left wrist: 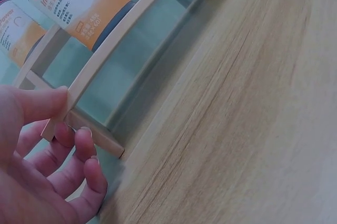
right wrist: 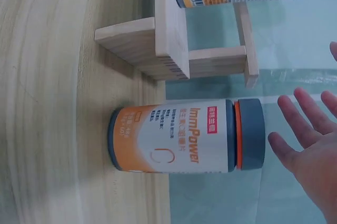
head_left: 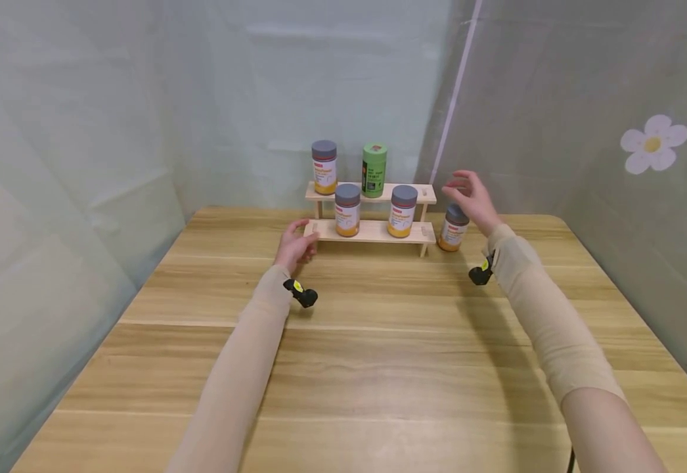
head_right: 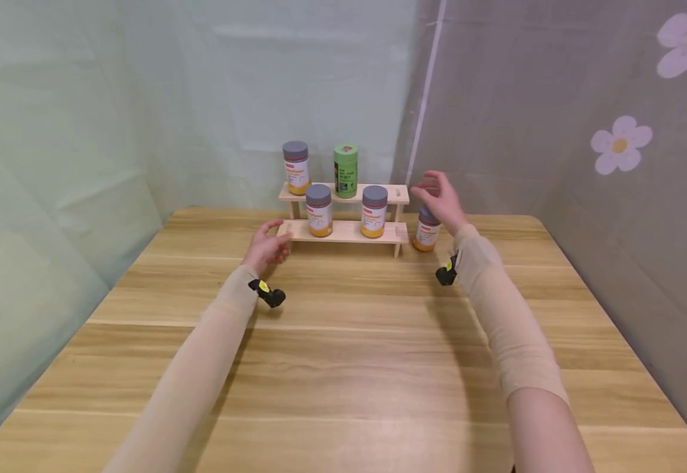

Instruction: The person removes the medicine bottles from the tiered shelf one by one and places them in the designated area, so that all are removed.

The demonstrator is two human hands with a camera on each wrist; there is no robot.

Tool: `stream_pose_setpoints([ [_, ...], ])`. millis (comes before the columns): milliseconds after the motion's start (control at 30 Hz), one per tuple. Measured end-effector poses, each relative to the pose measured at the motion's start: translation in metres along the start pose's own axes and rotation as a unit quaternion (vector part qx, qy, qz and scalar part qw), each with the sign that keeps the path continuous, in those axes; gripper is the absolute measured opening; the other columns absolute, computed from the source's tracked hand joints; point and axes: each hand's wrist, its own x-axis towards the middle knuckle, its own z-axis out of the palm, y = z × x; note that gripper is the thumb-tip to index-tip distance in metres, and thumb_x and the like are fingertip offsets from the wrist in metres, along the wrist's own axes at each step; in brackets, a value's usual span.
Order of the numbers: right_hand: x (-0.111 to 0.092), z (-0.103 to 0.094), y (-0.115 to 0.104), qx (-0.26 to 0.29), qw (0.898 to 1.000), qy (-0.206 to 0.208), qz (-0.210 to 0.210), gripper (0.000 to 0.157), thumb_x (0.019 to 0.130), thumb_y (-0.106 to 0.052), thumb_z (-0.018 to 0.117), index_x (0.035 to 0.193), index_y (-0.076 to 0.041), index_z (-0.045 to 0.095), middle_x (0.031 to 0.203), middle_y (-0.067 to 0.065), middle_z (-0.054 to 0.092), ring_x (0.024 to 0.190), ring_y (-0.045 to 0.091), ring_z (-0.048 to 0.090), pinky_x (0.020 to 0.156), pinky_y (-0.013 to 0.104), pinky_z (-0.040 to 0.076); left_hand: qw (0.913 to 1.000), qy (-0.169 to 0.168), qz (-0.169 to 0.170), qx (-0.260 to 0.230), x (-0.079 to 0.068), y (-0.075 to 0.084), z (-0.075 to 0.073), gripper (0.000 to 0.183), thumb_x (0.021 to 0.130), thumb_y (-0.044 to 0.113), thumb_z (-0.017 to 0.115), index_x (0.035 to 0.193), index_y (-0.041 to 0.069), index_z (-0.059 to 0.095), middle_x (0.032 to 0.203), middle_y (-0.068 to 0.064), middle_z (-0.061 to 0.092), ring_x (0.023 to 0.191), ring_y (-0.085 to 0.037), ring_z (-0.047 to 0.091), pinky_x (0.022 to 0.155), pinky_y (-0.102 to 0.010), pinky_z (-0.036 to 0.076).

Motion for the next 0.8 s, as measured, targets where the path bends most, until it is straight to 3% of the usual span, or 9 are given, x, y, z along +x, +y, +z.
stream_pose_setpoints([
  [500,0.015,0.016,-0.013,-0.027,0.999,-0.040,-0.016,0.062,0.096,-0.030,0.059,0.147,-0.008,0.030,0.141,0.023,0.047,0.132,0.039,0.046,0.111,0.051,0.038,1.0000,0.001,0.004,0.003,0.002,-0.002,0.002,0.053,0.093,0.023,0.065,0.142,0.024,0.043,0.083,-0.008,0.058,0.059,-0.012,0.054,0.047,-0.021,0.041],
  [800,0.022,0.033,-0.024,0.010,0.998,-0.047,-0.034,0.056,0.096,-0.022,0.059,0.144,-0.008,0.033,0.140,0.027,0.047,0.130,0.038,0.048,0.110,0.050,0.038,0.9999,-0.002,0.008,-0.007,0.002,-0.002,-0.002,0.054,0.093,0.022,0.066,0.142,0.024,0.042,0.083,-0.007,0.058,0.058,-0.011,0.054,0.047,-0.021,0.041],
])
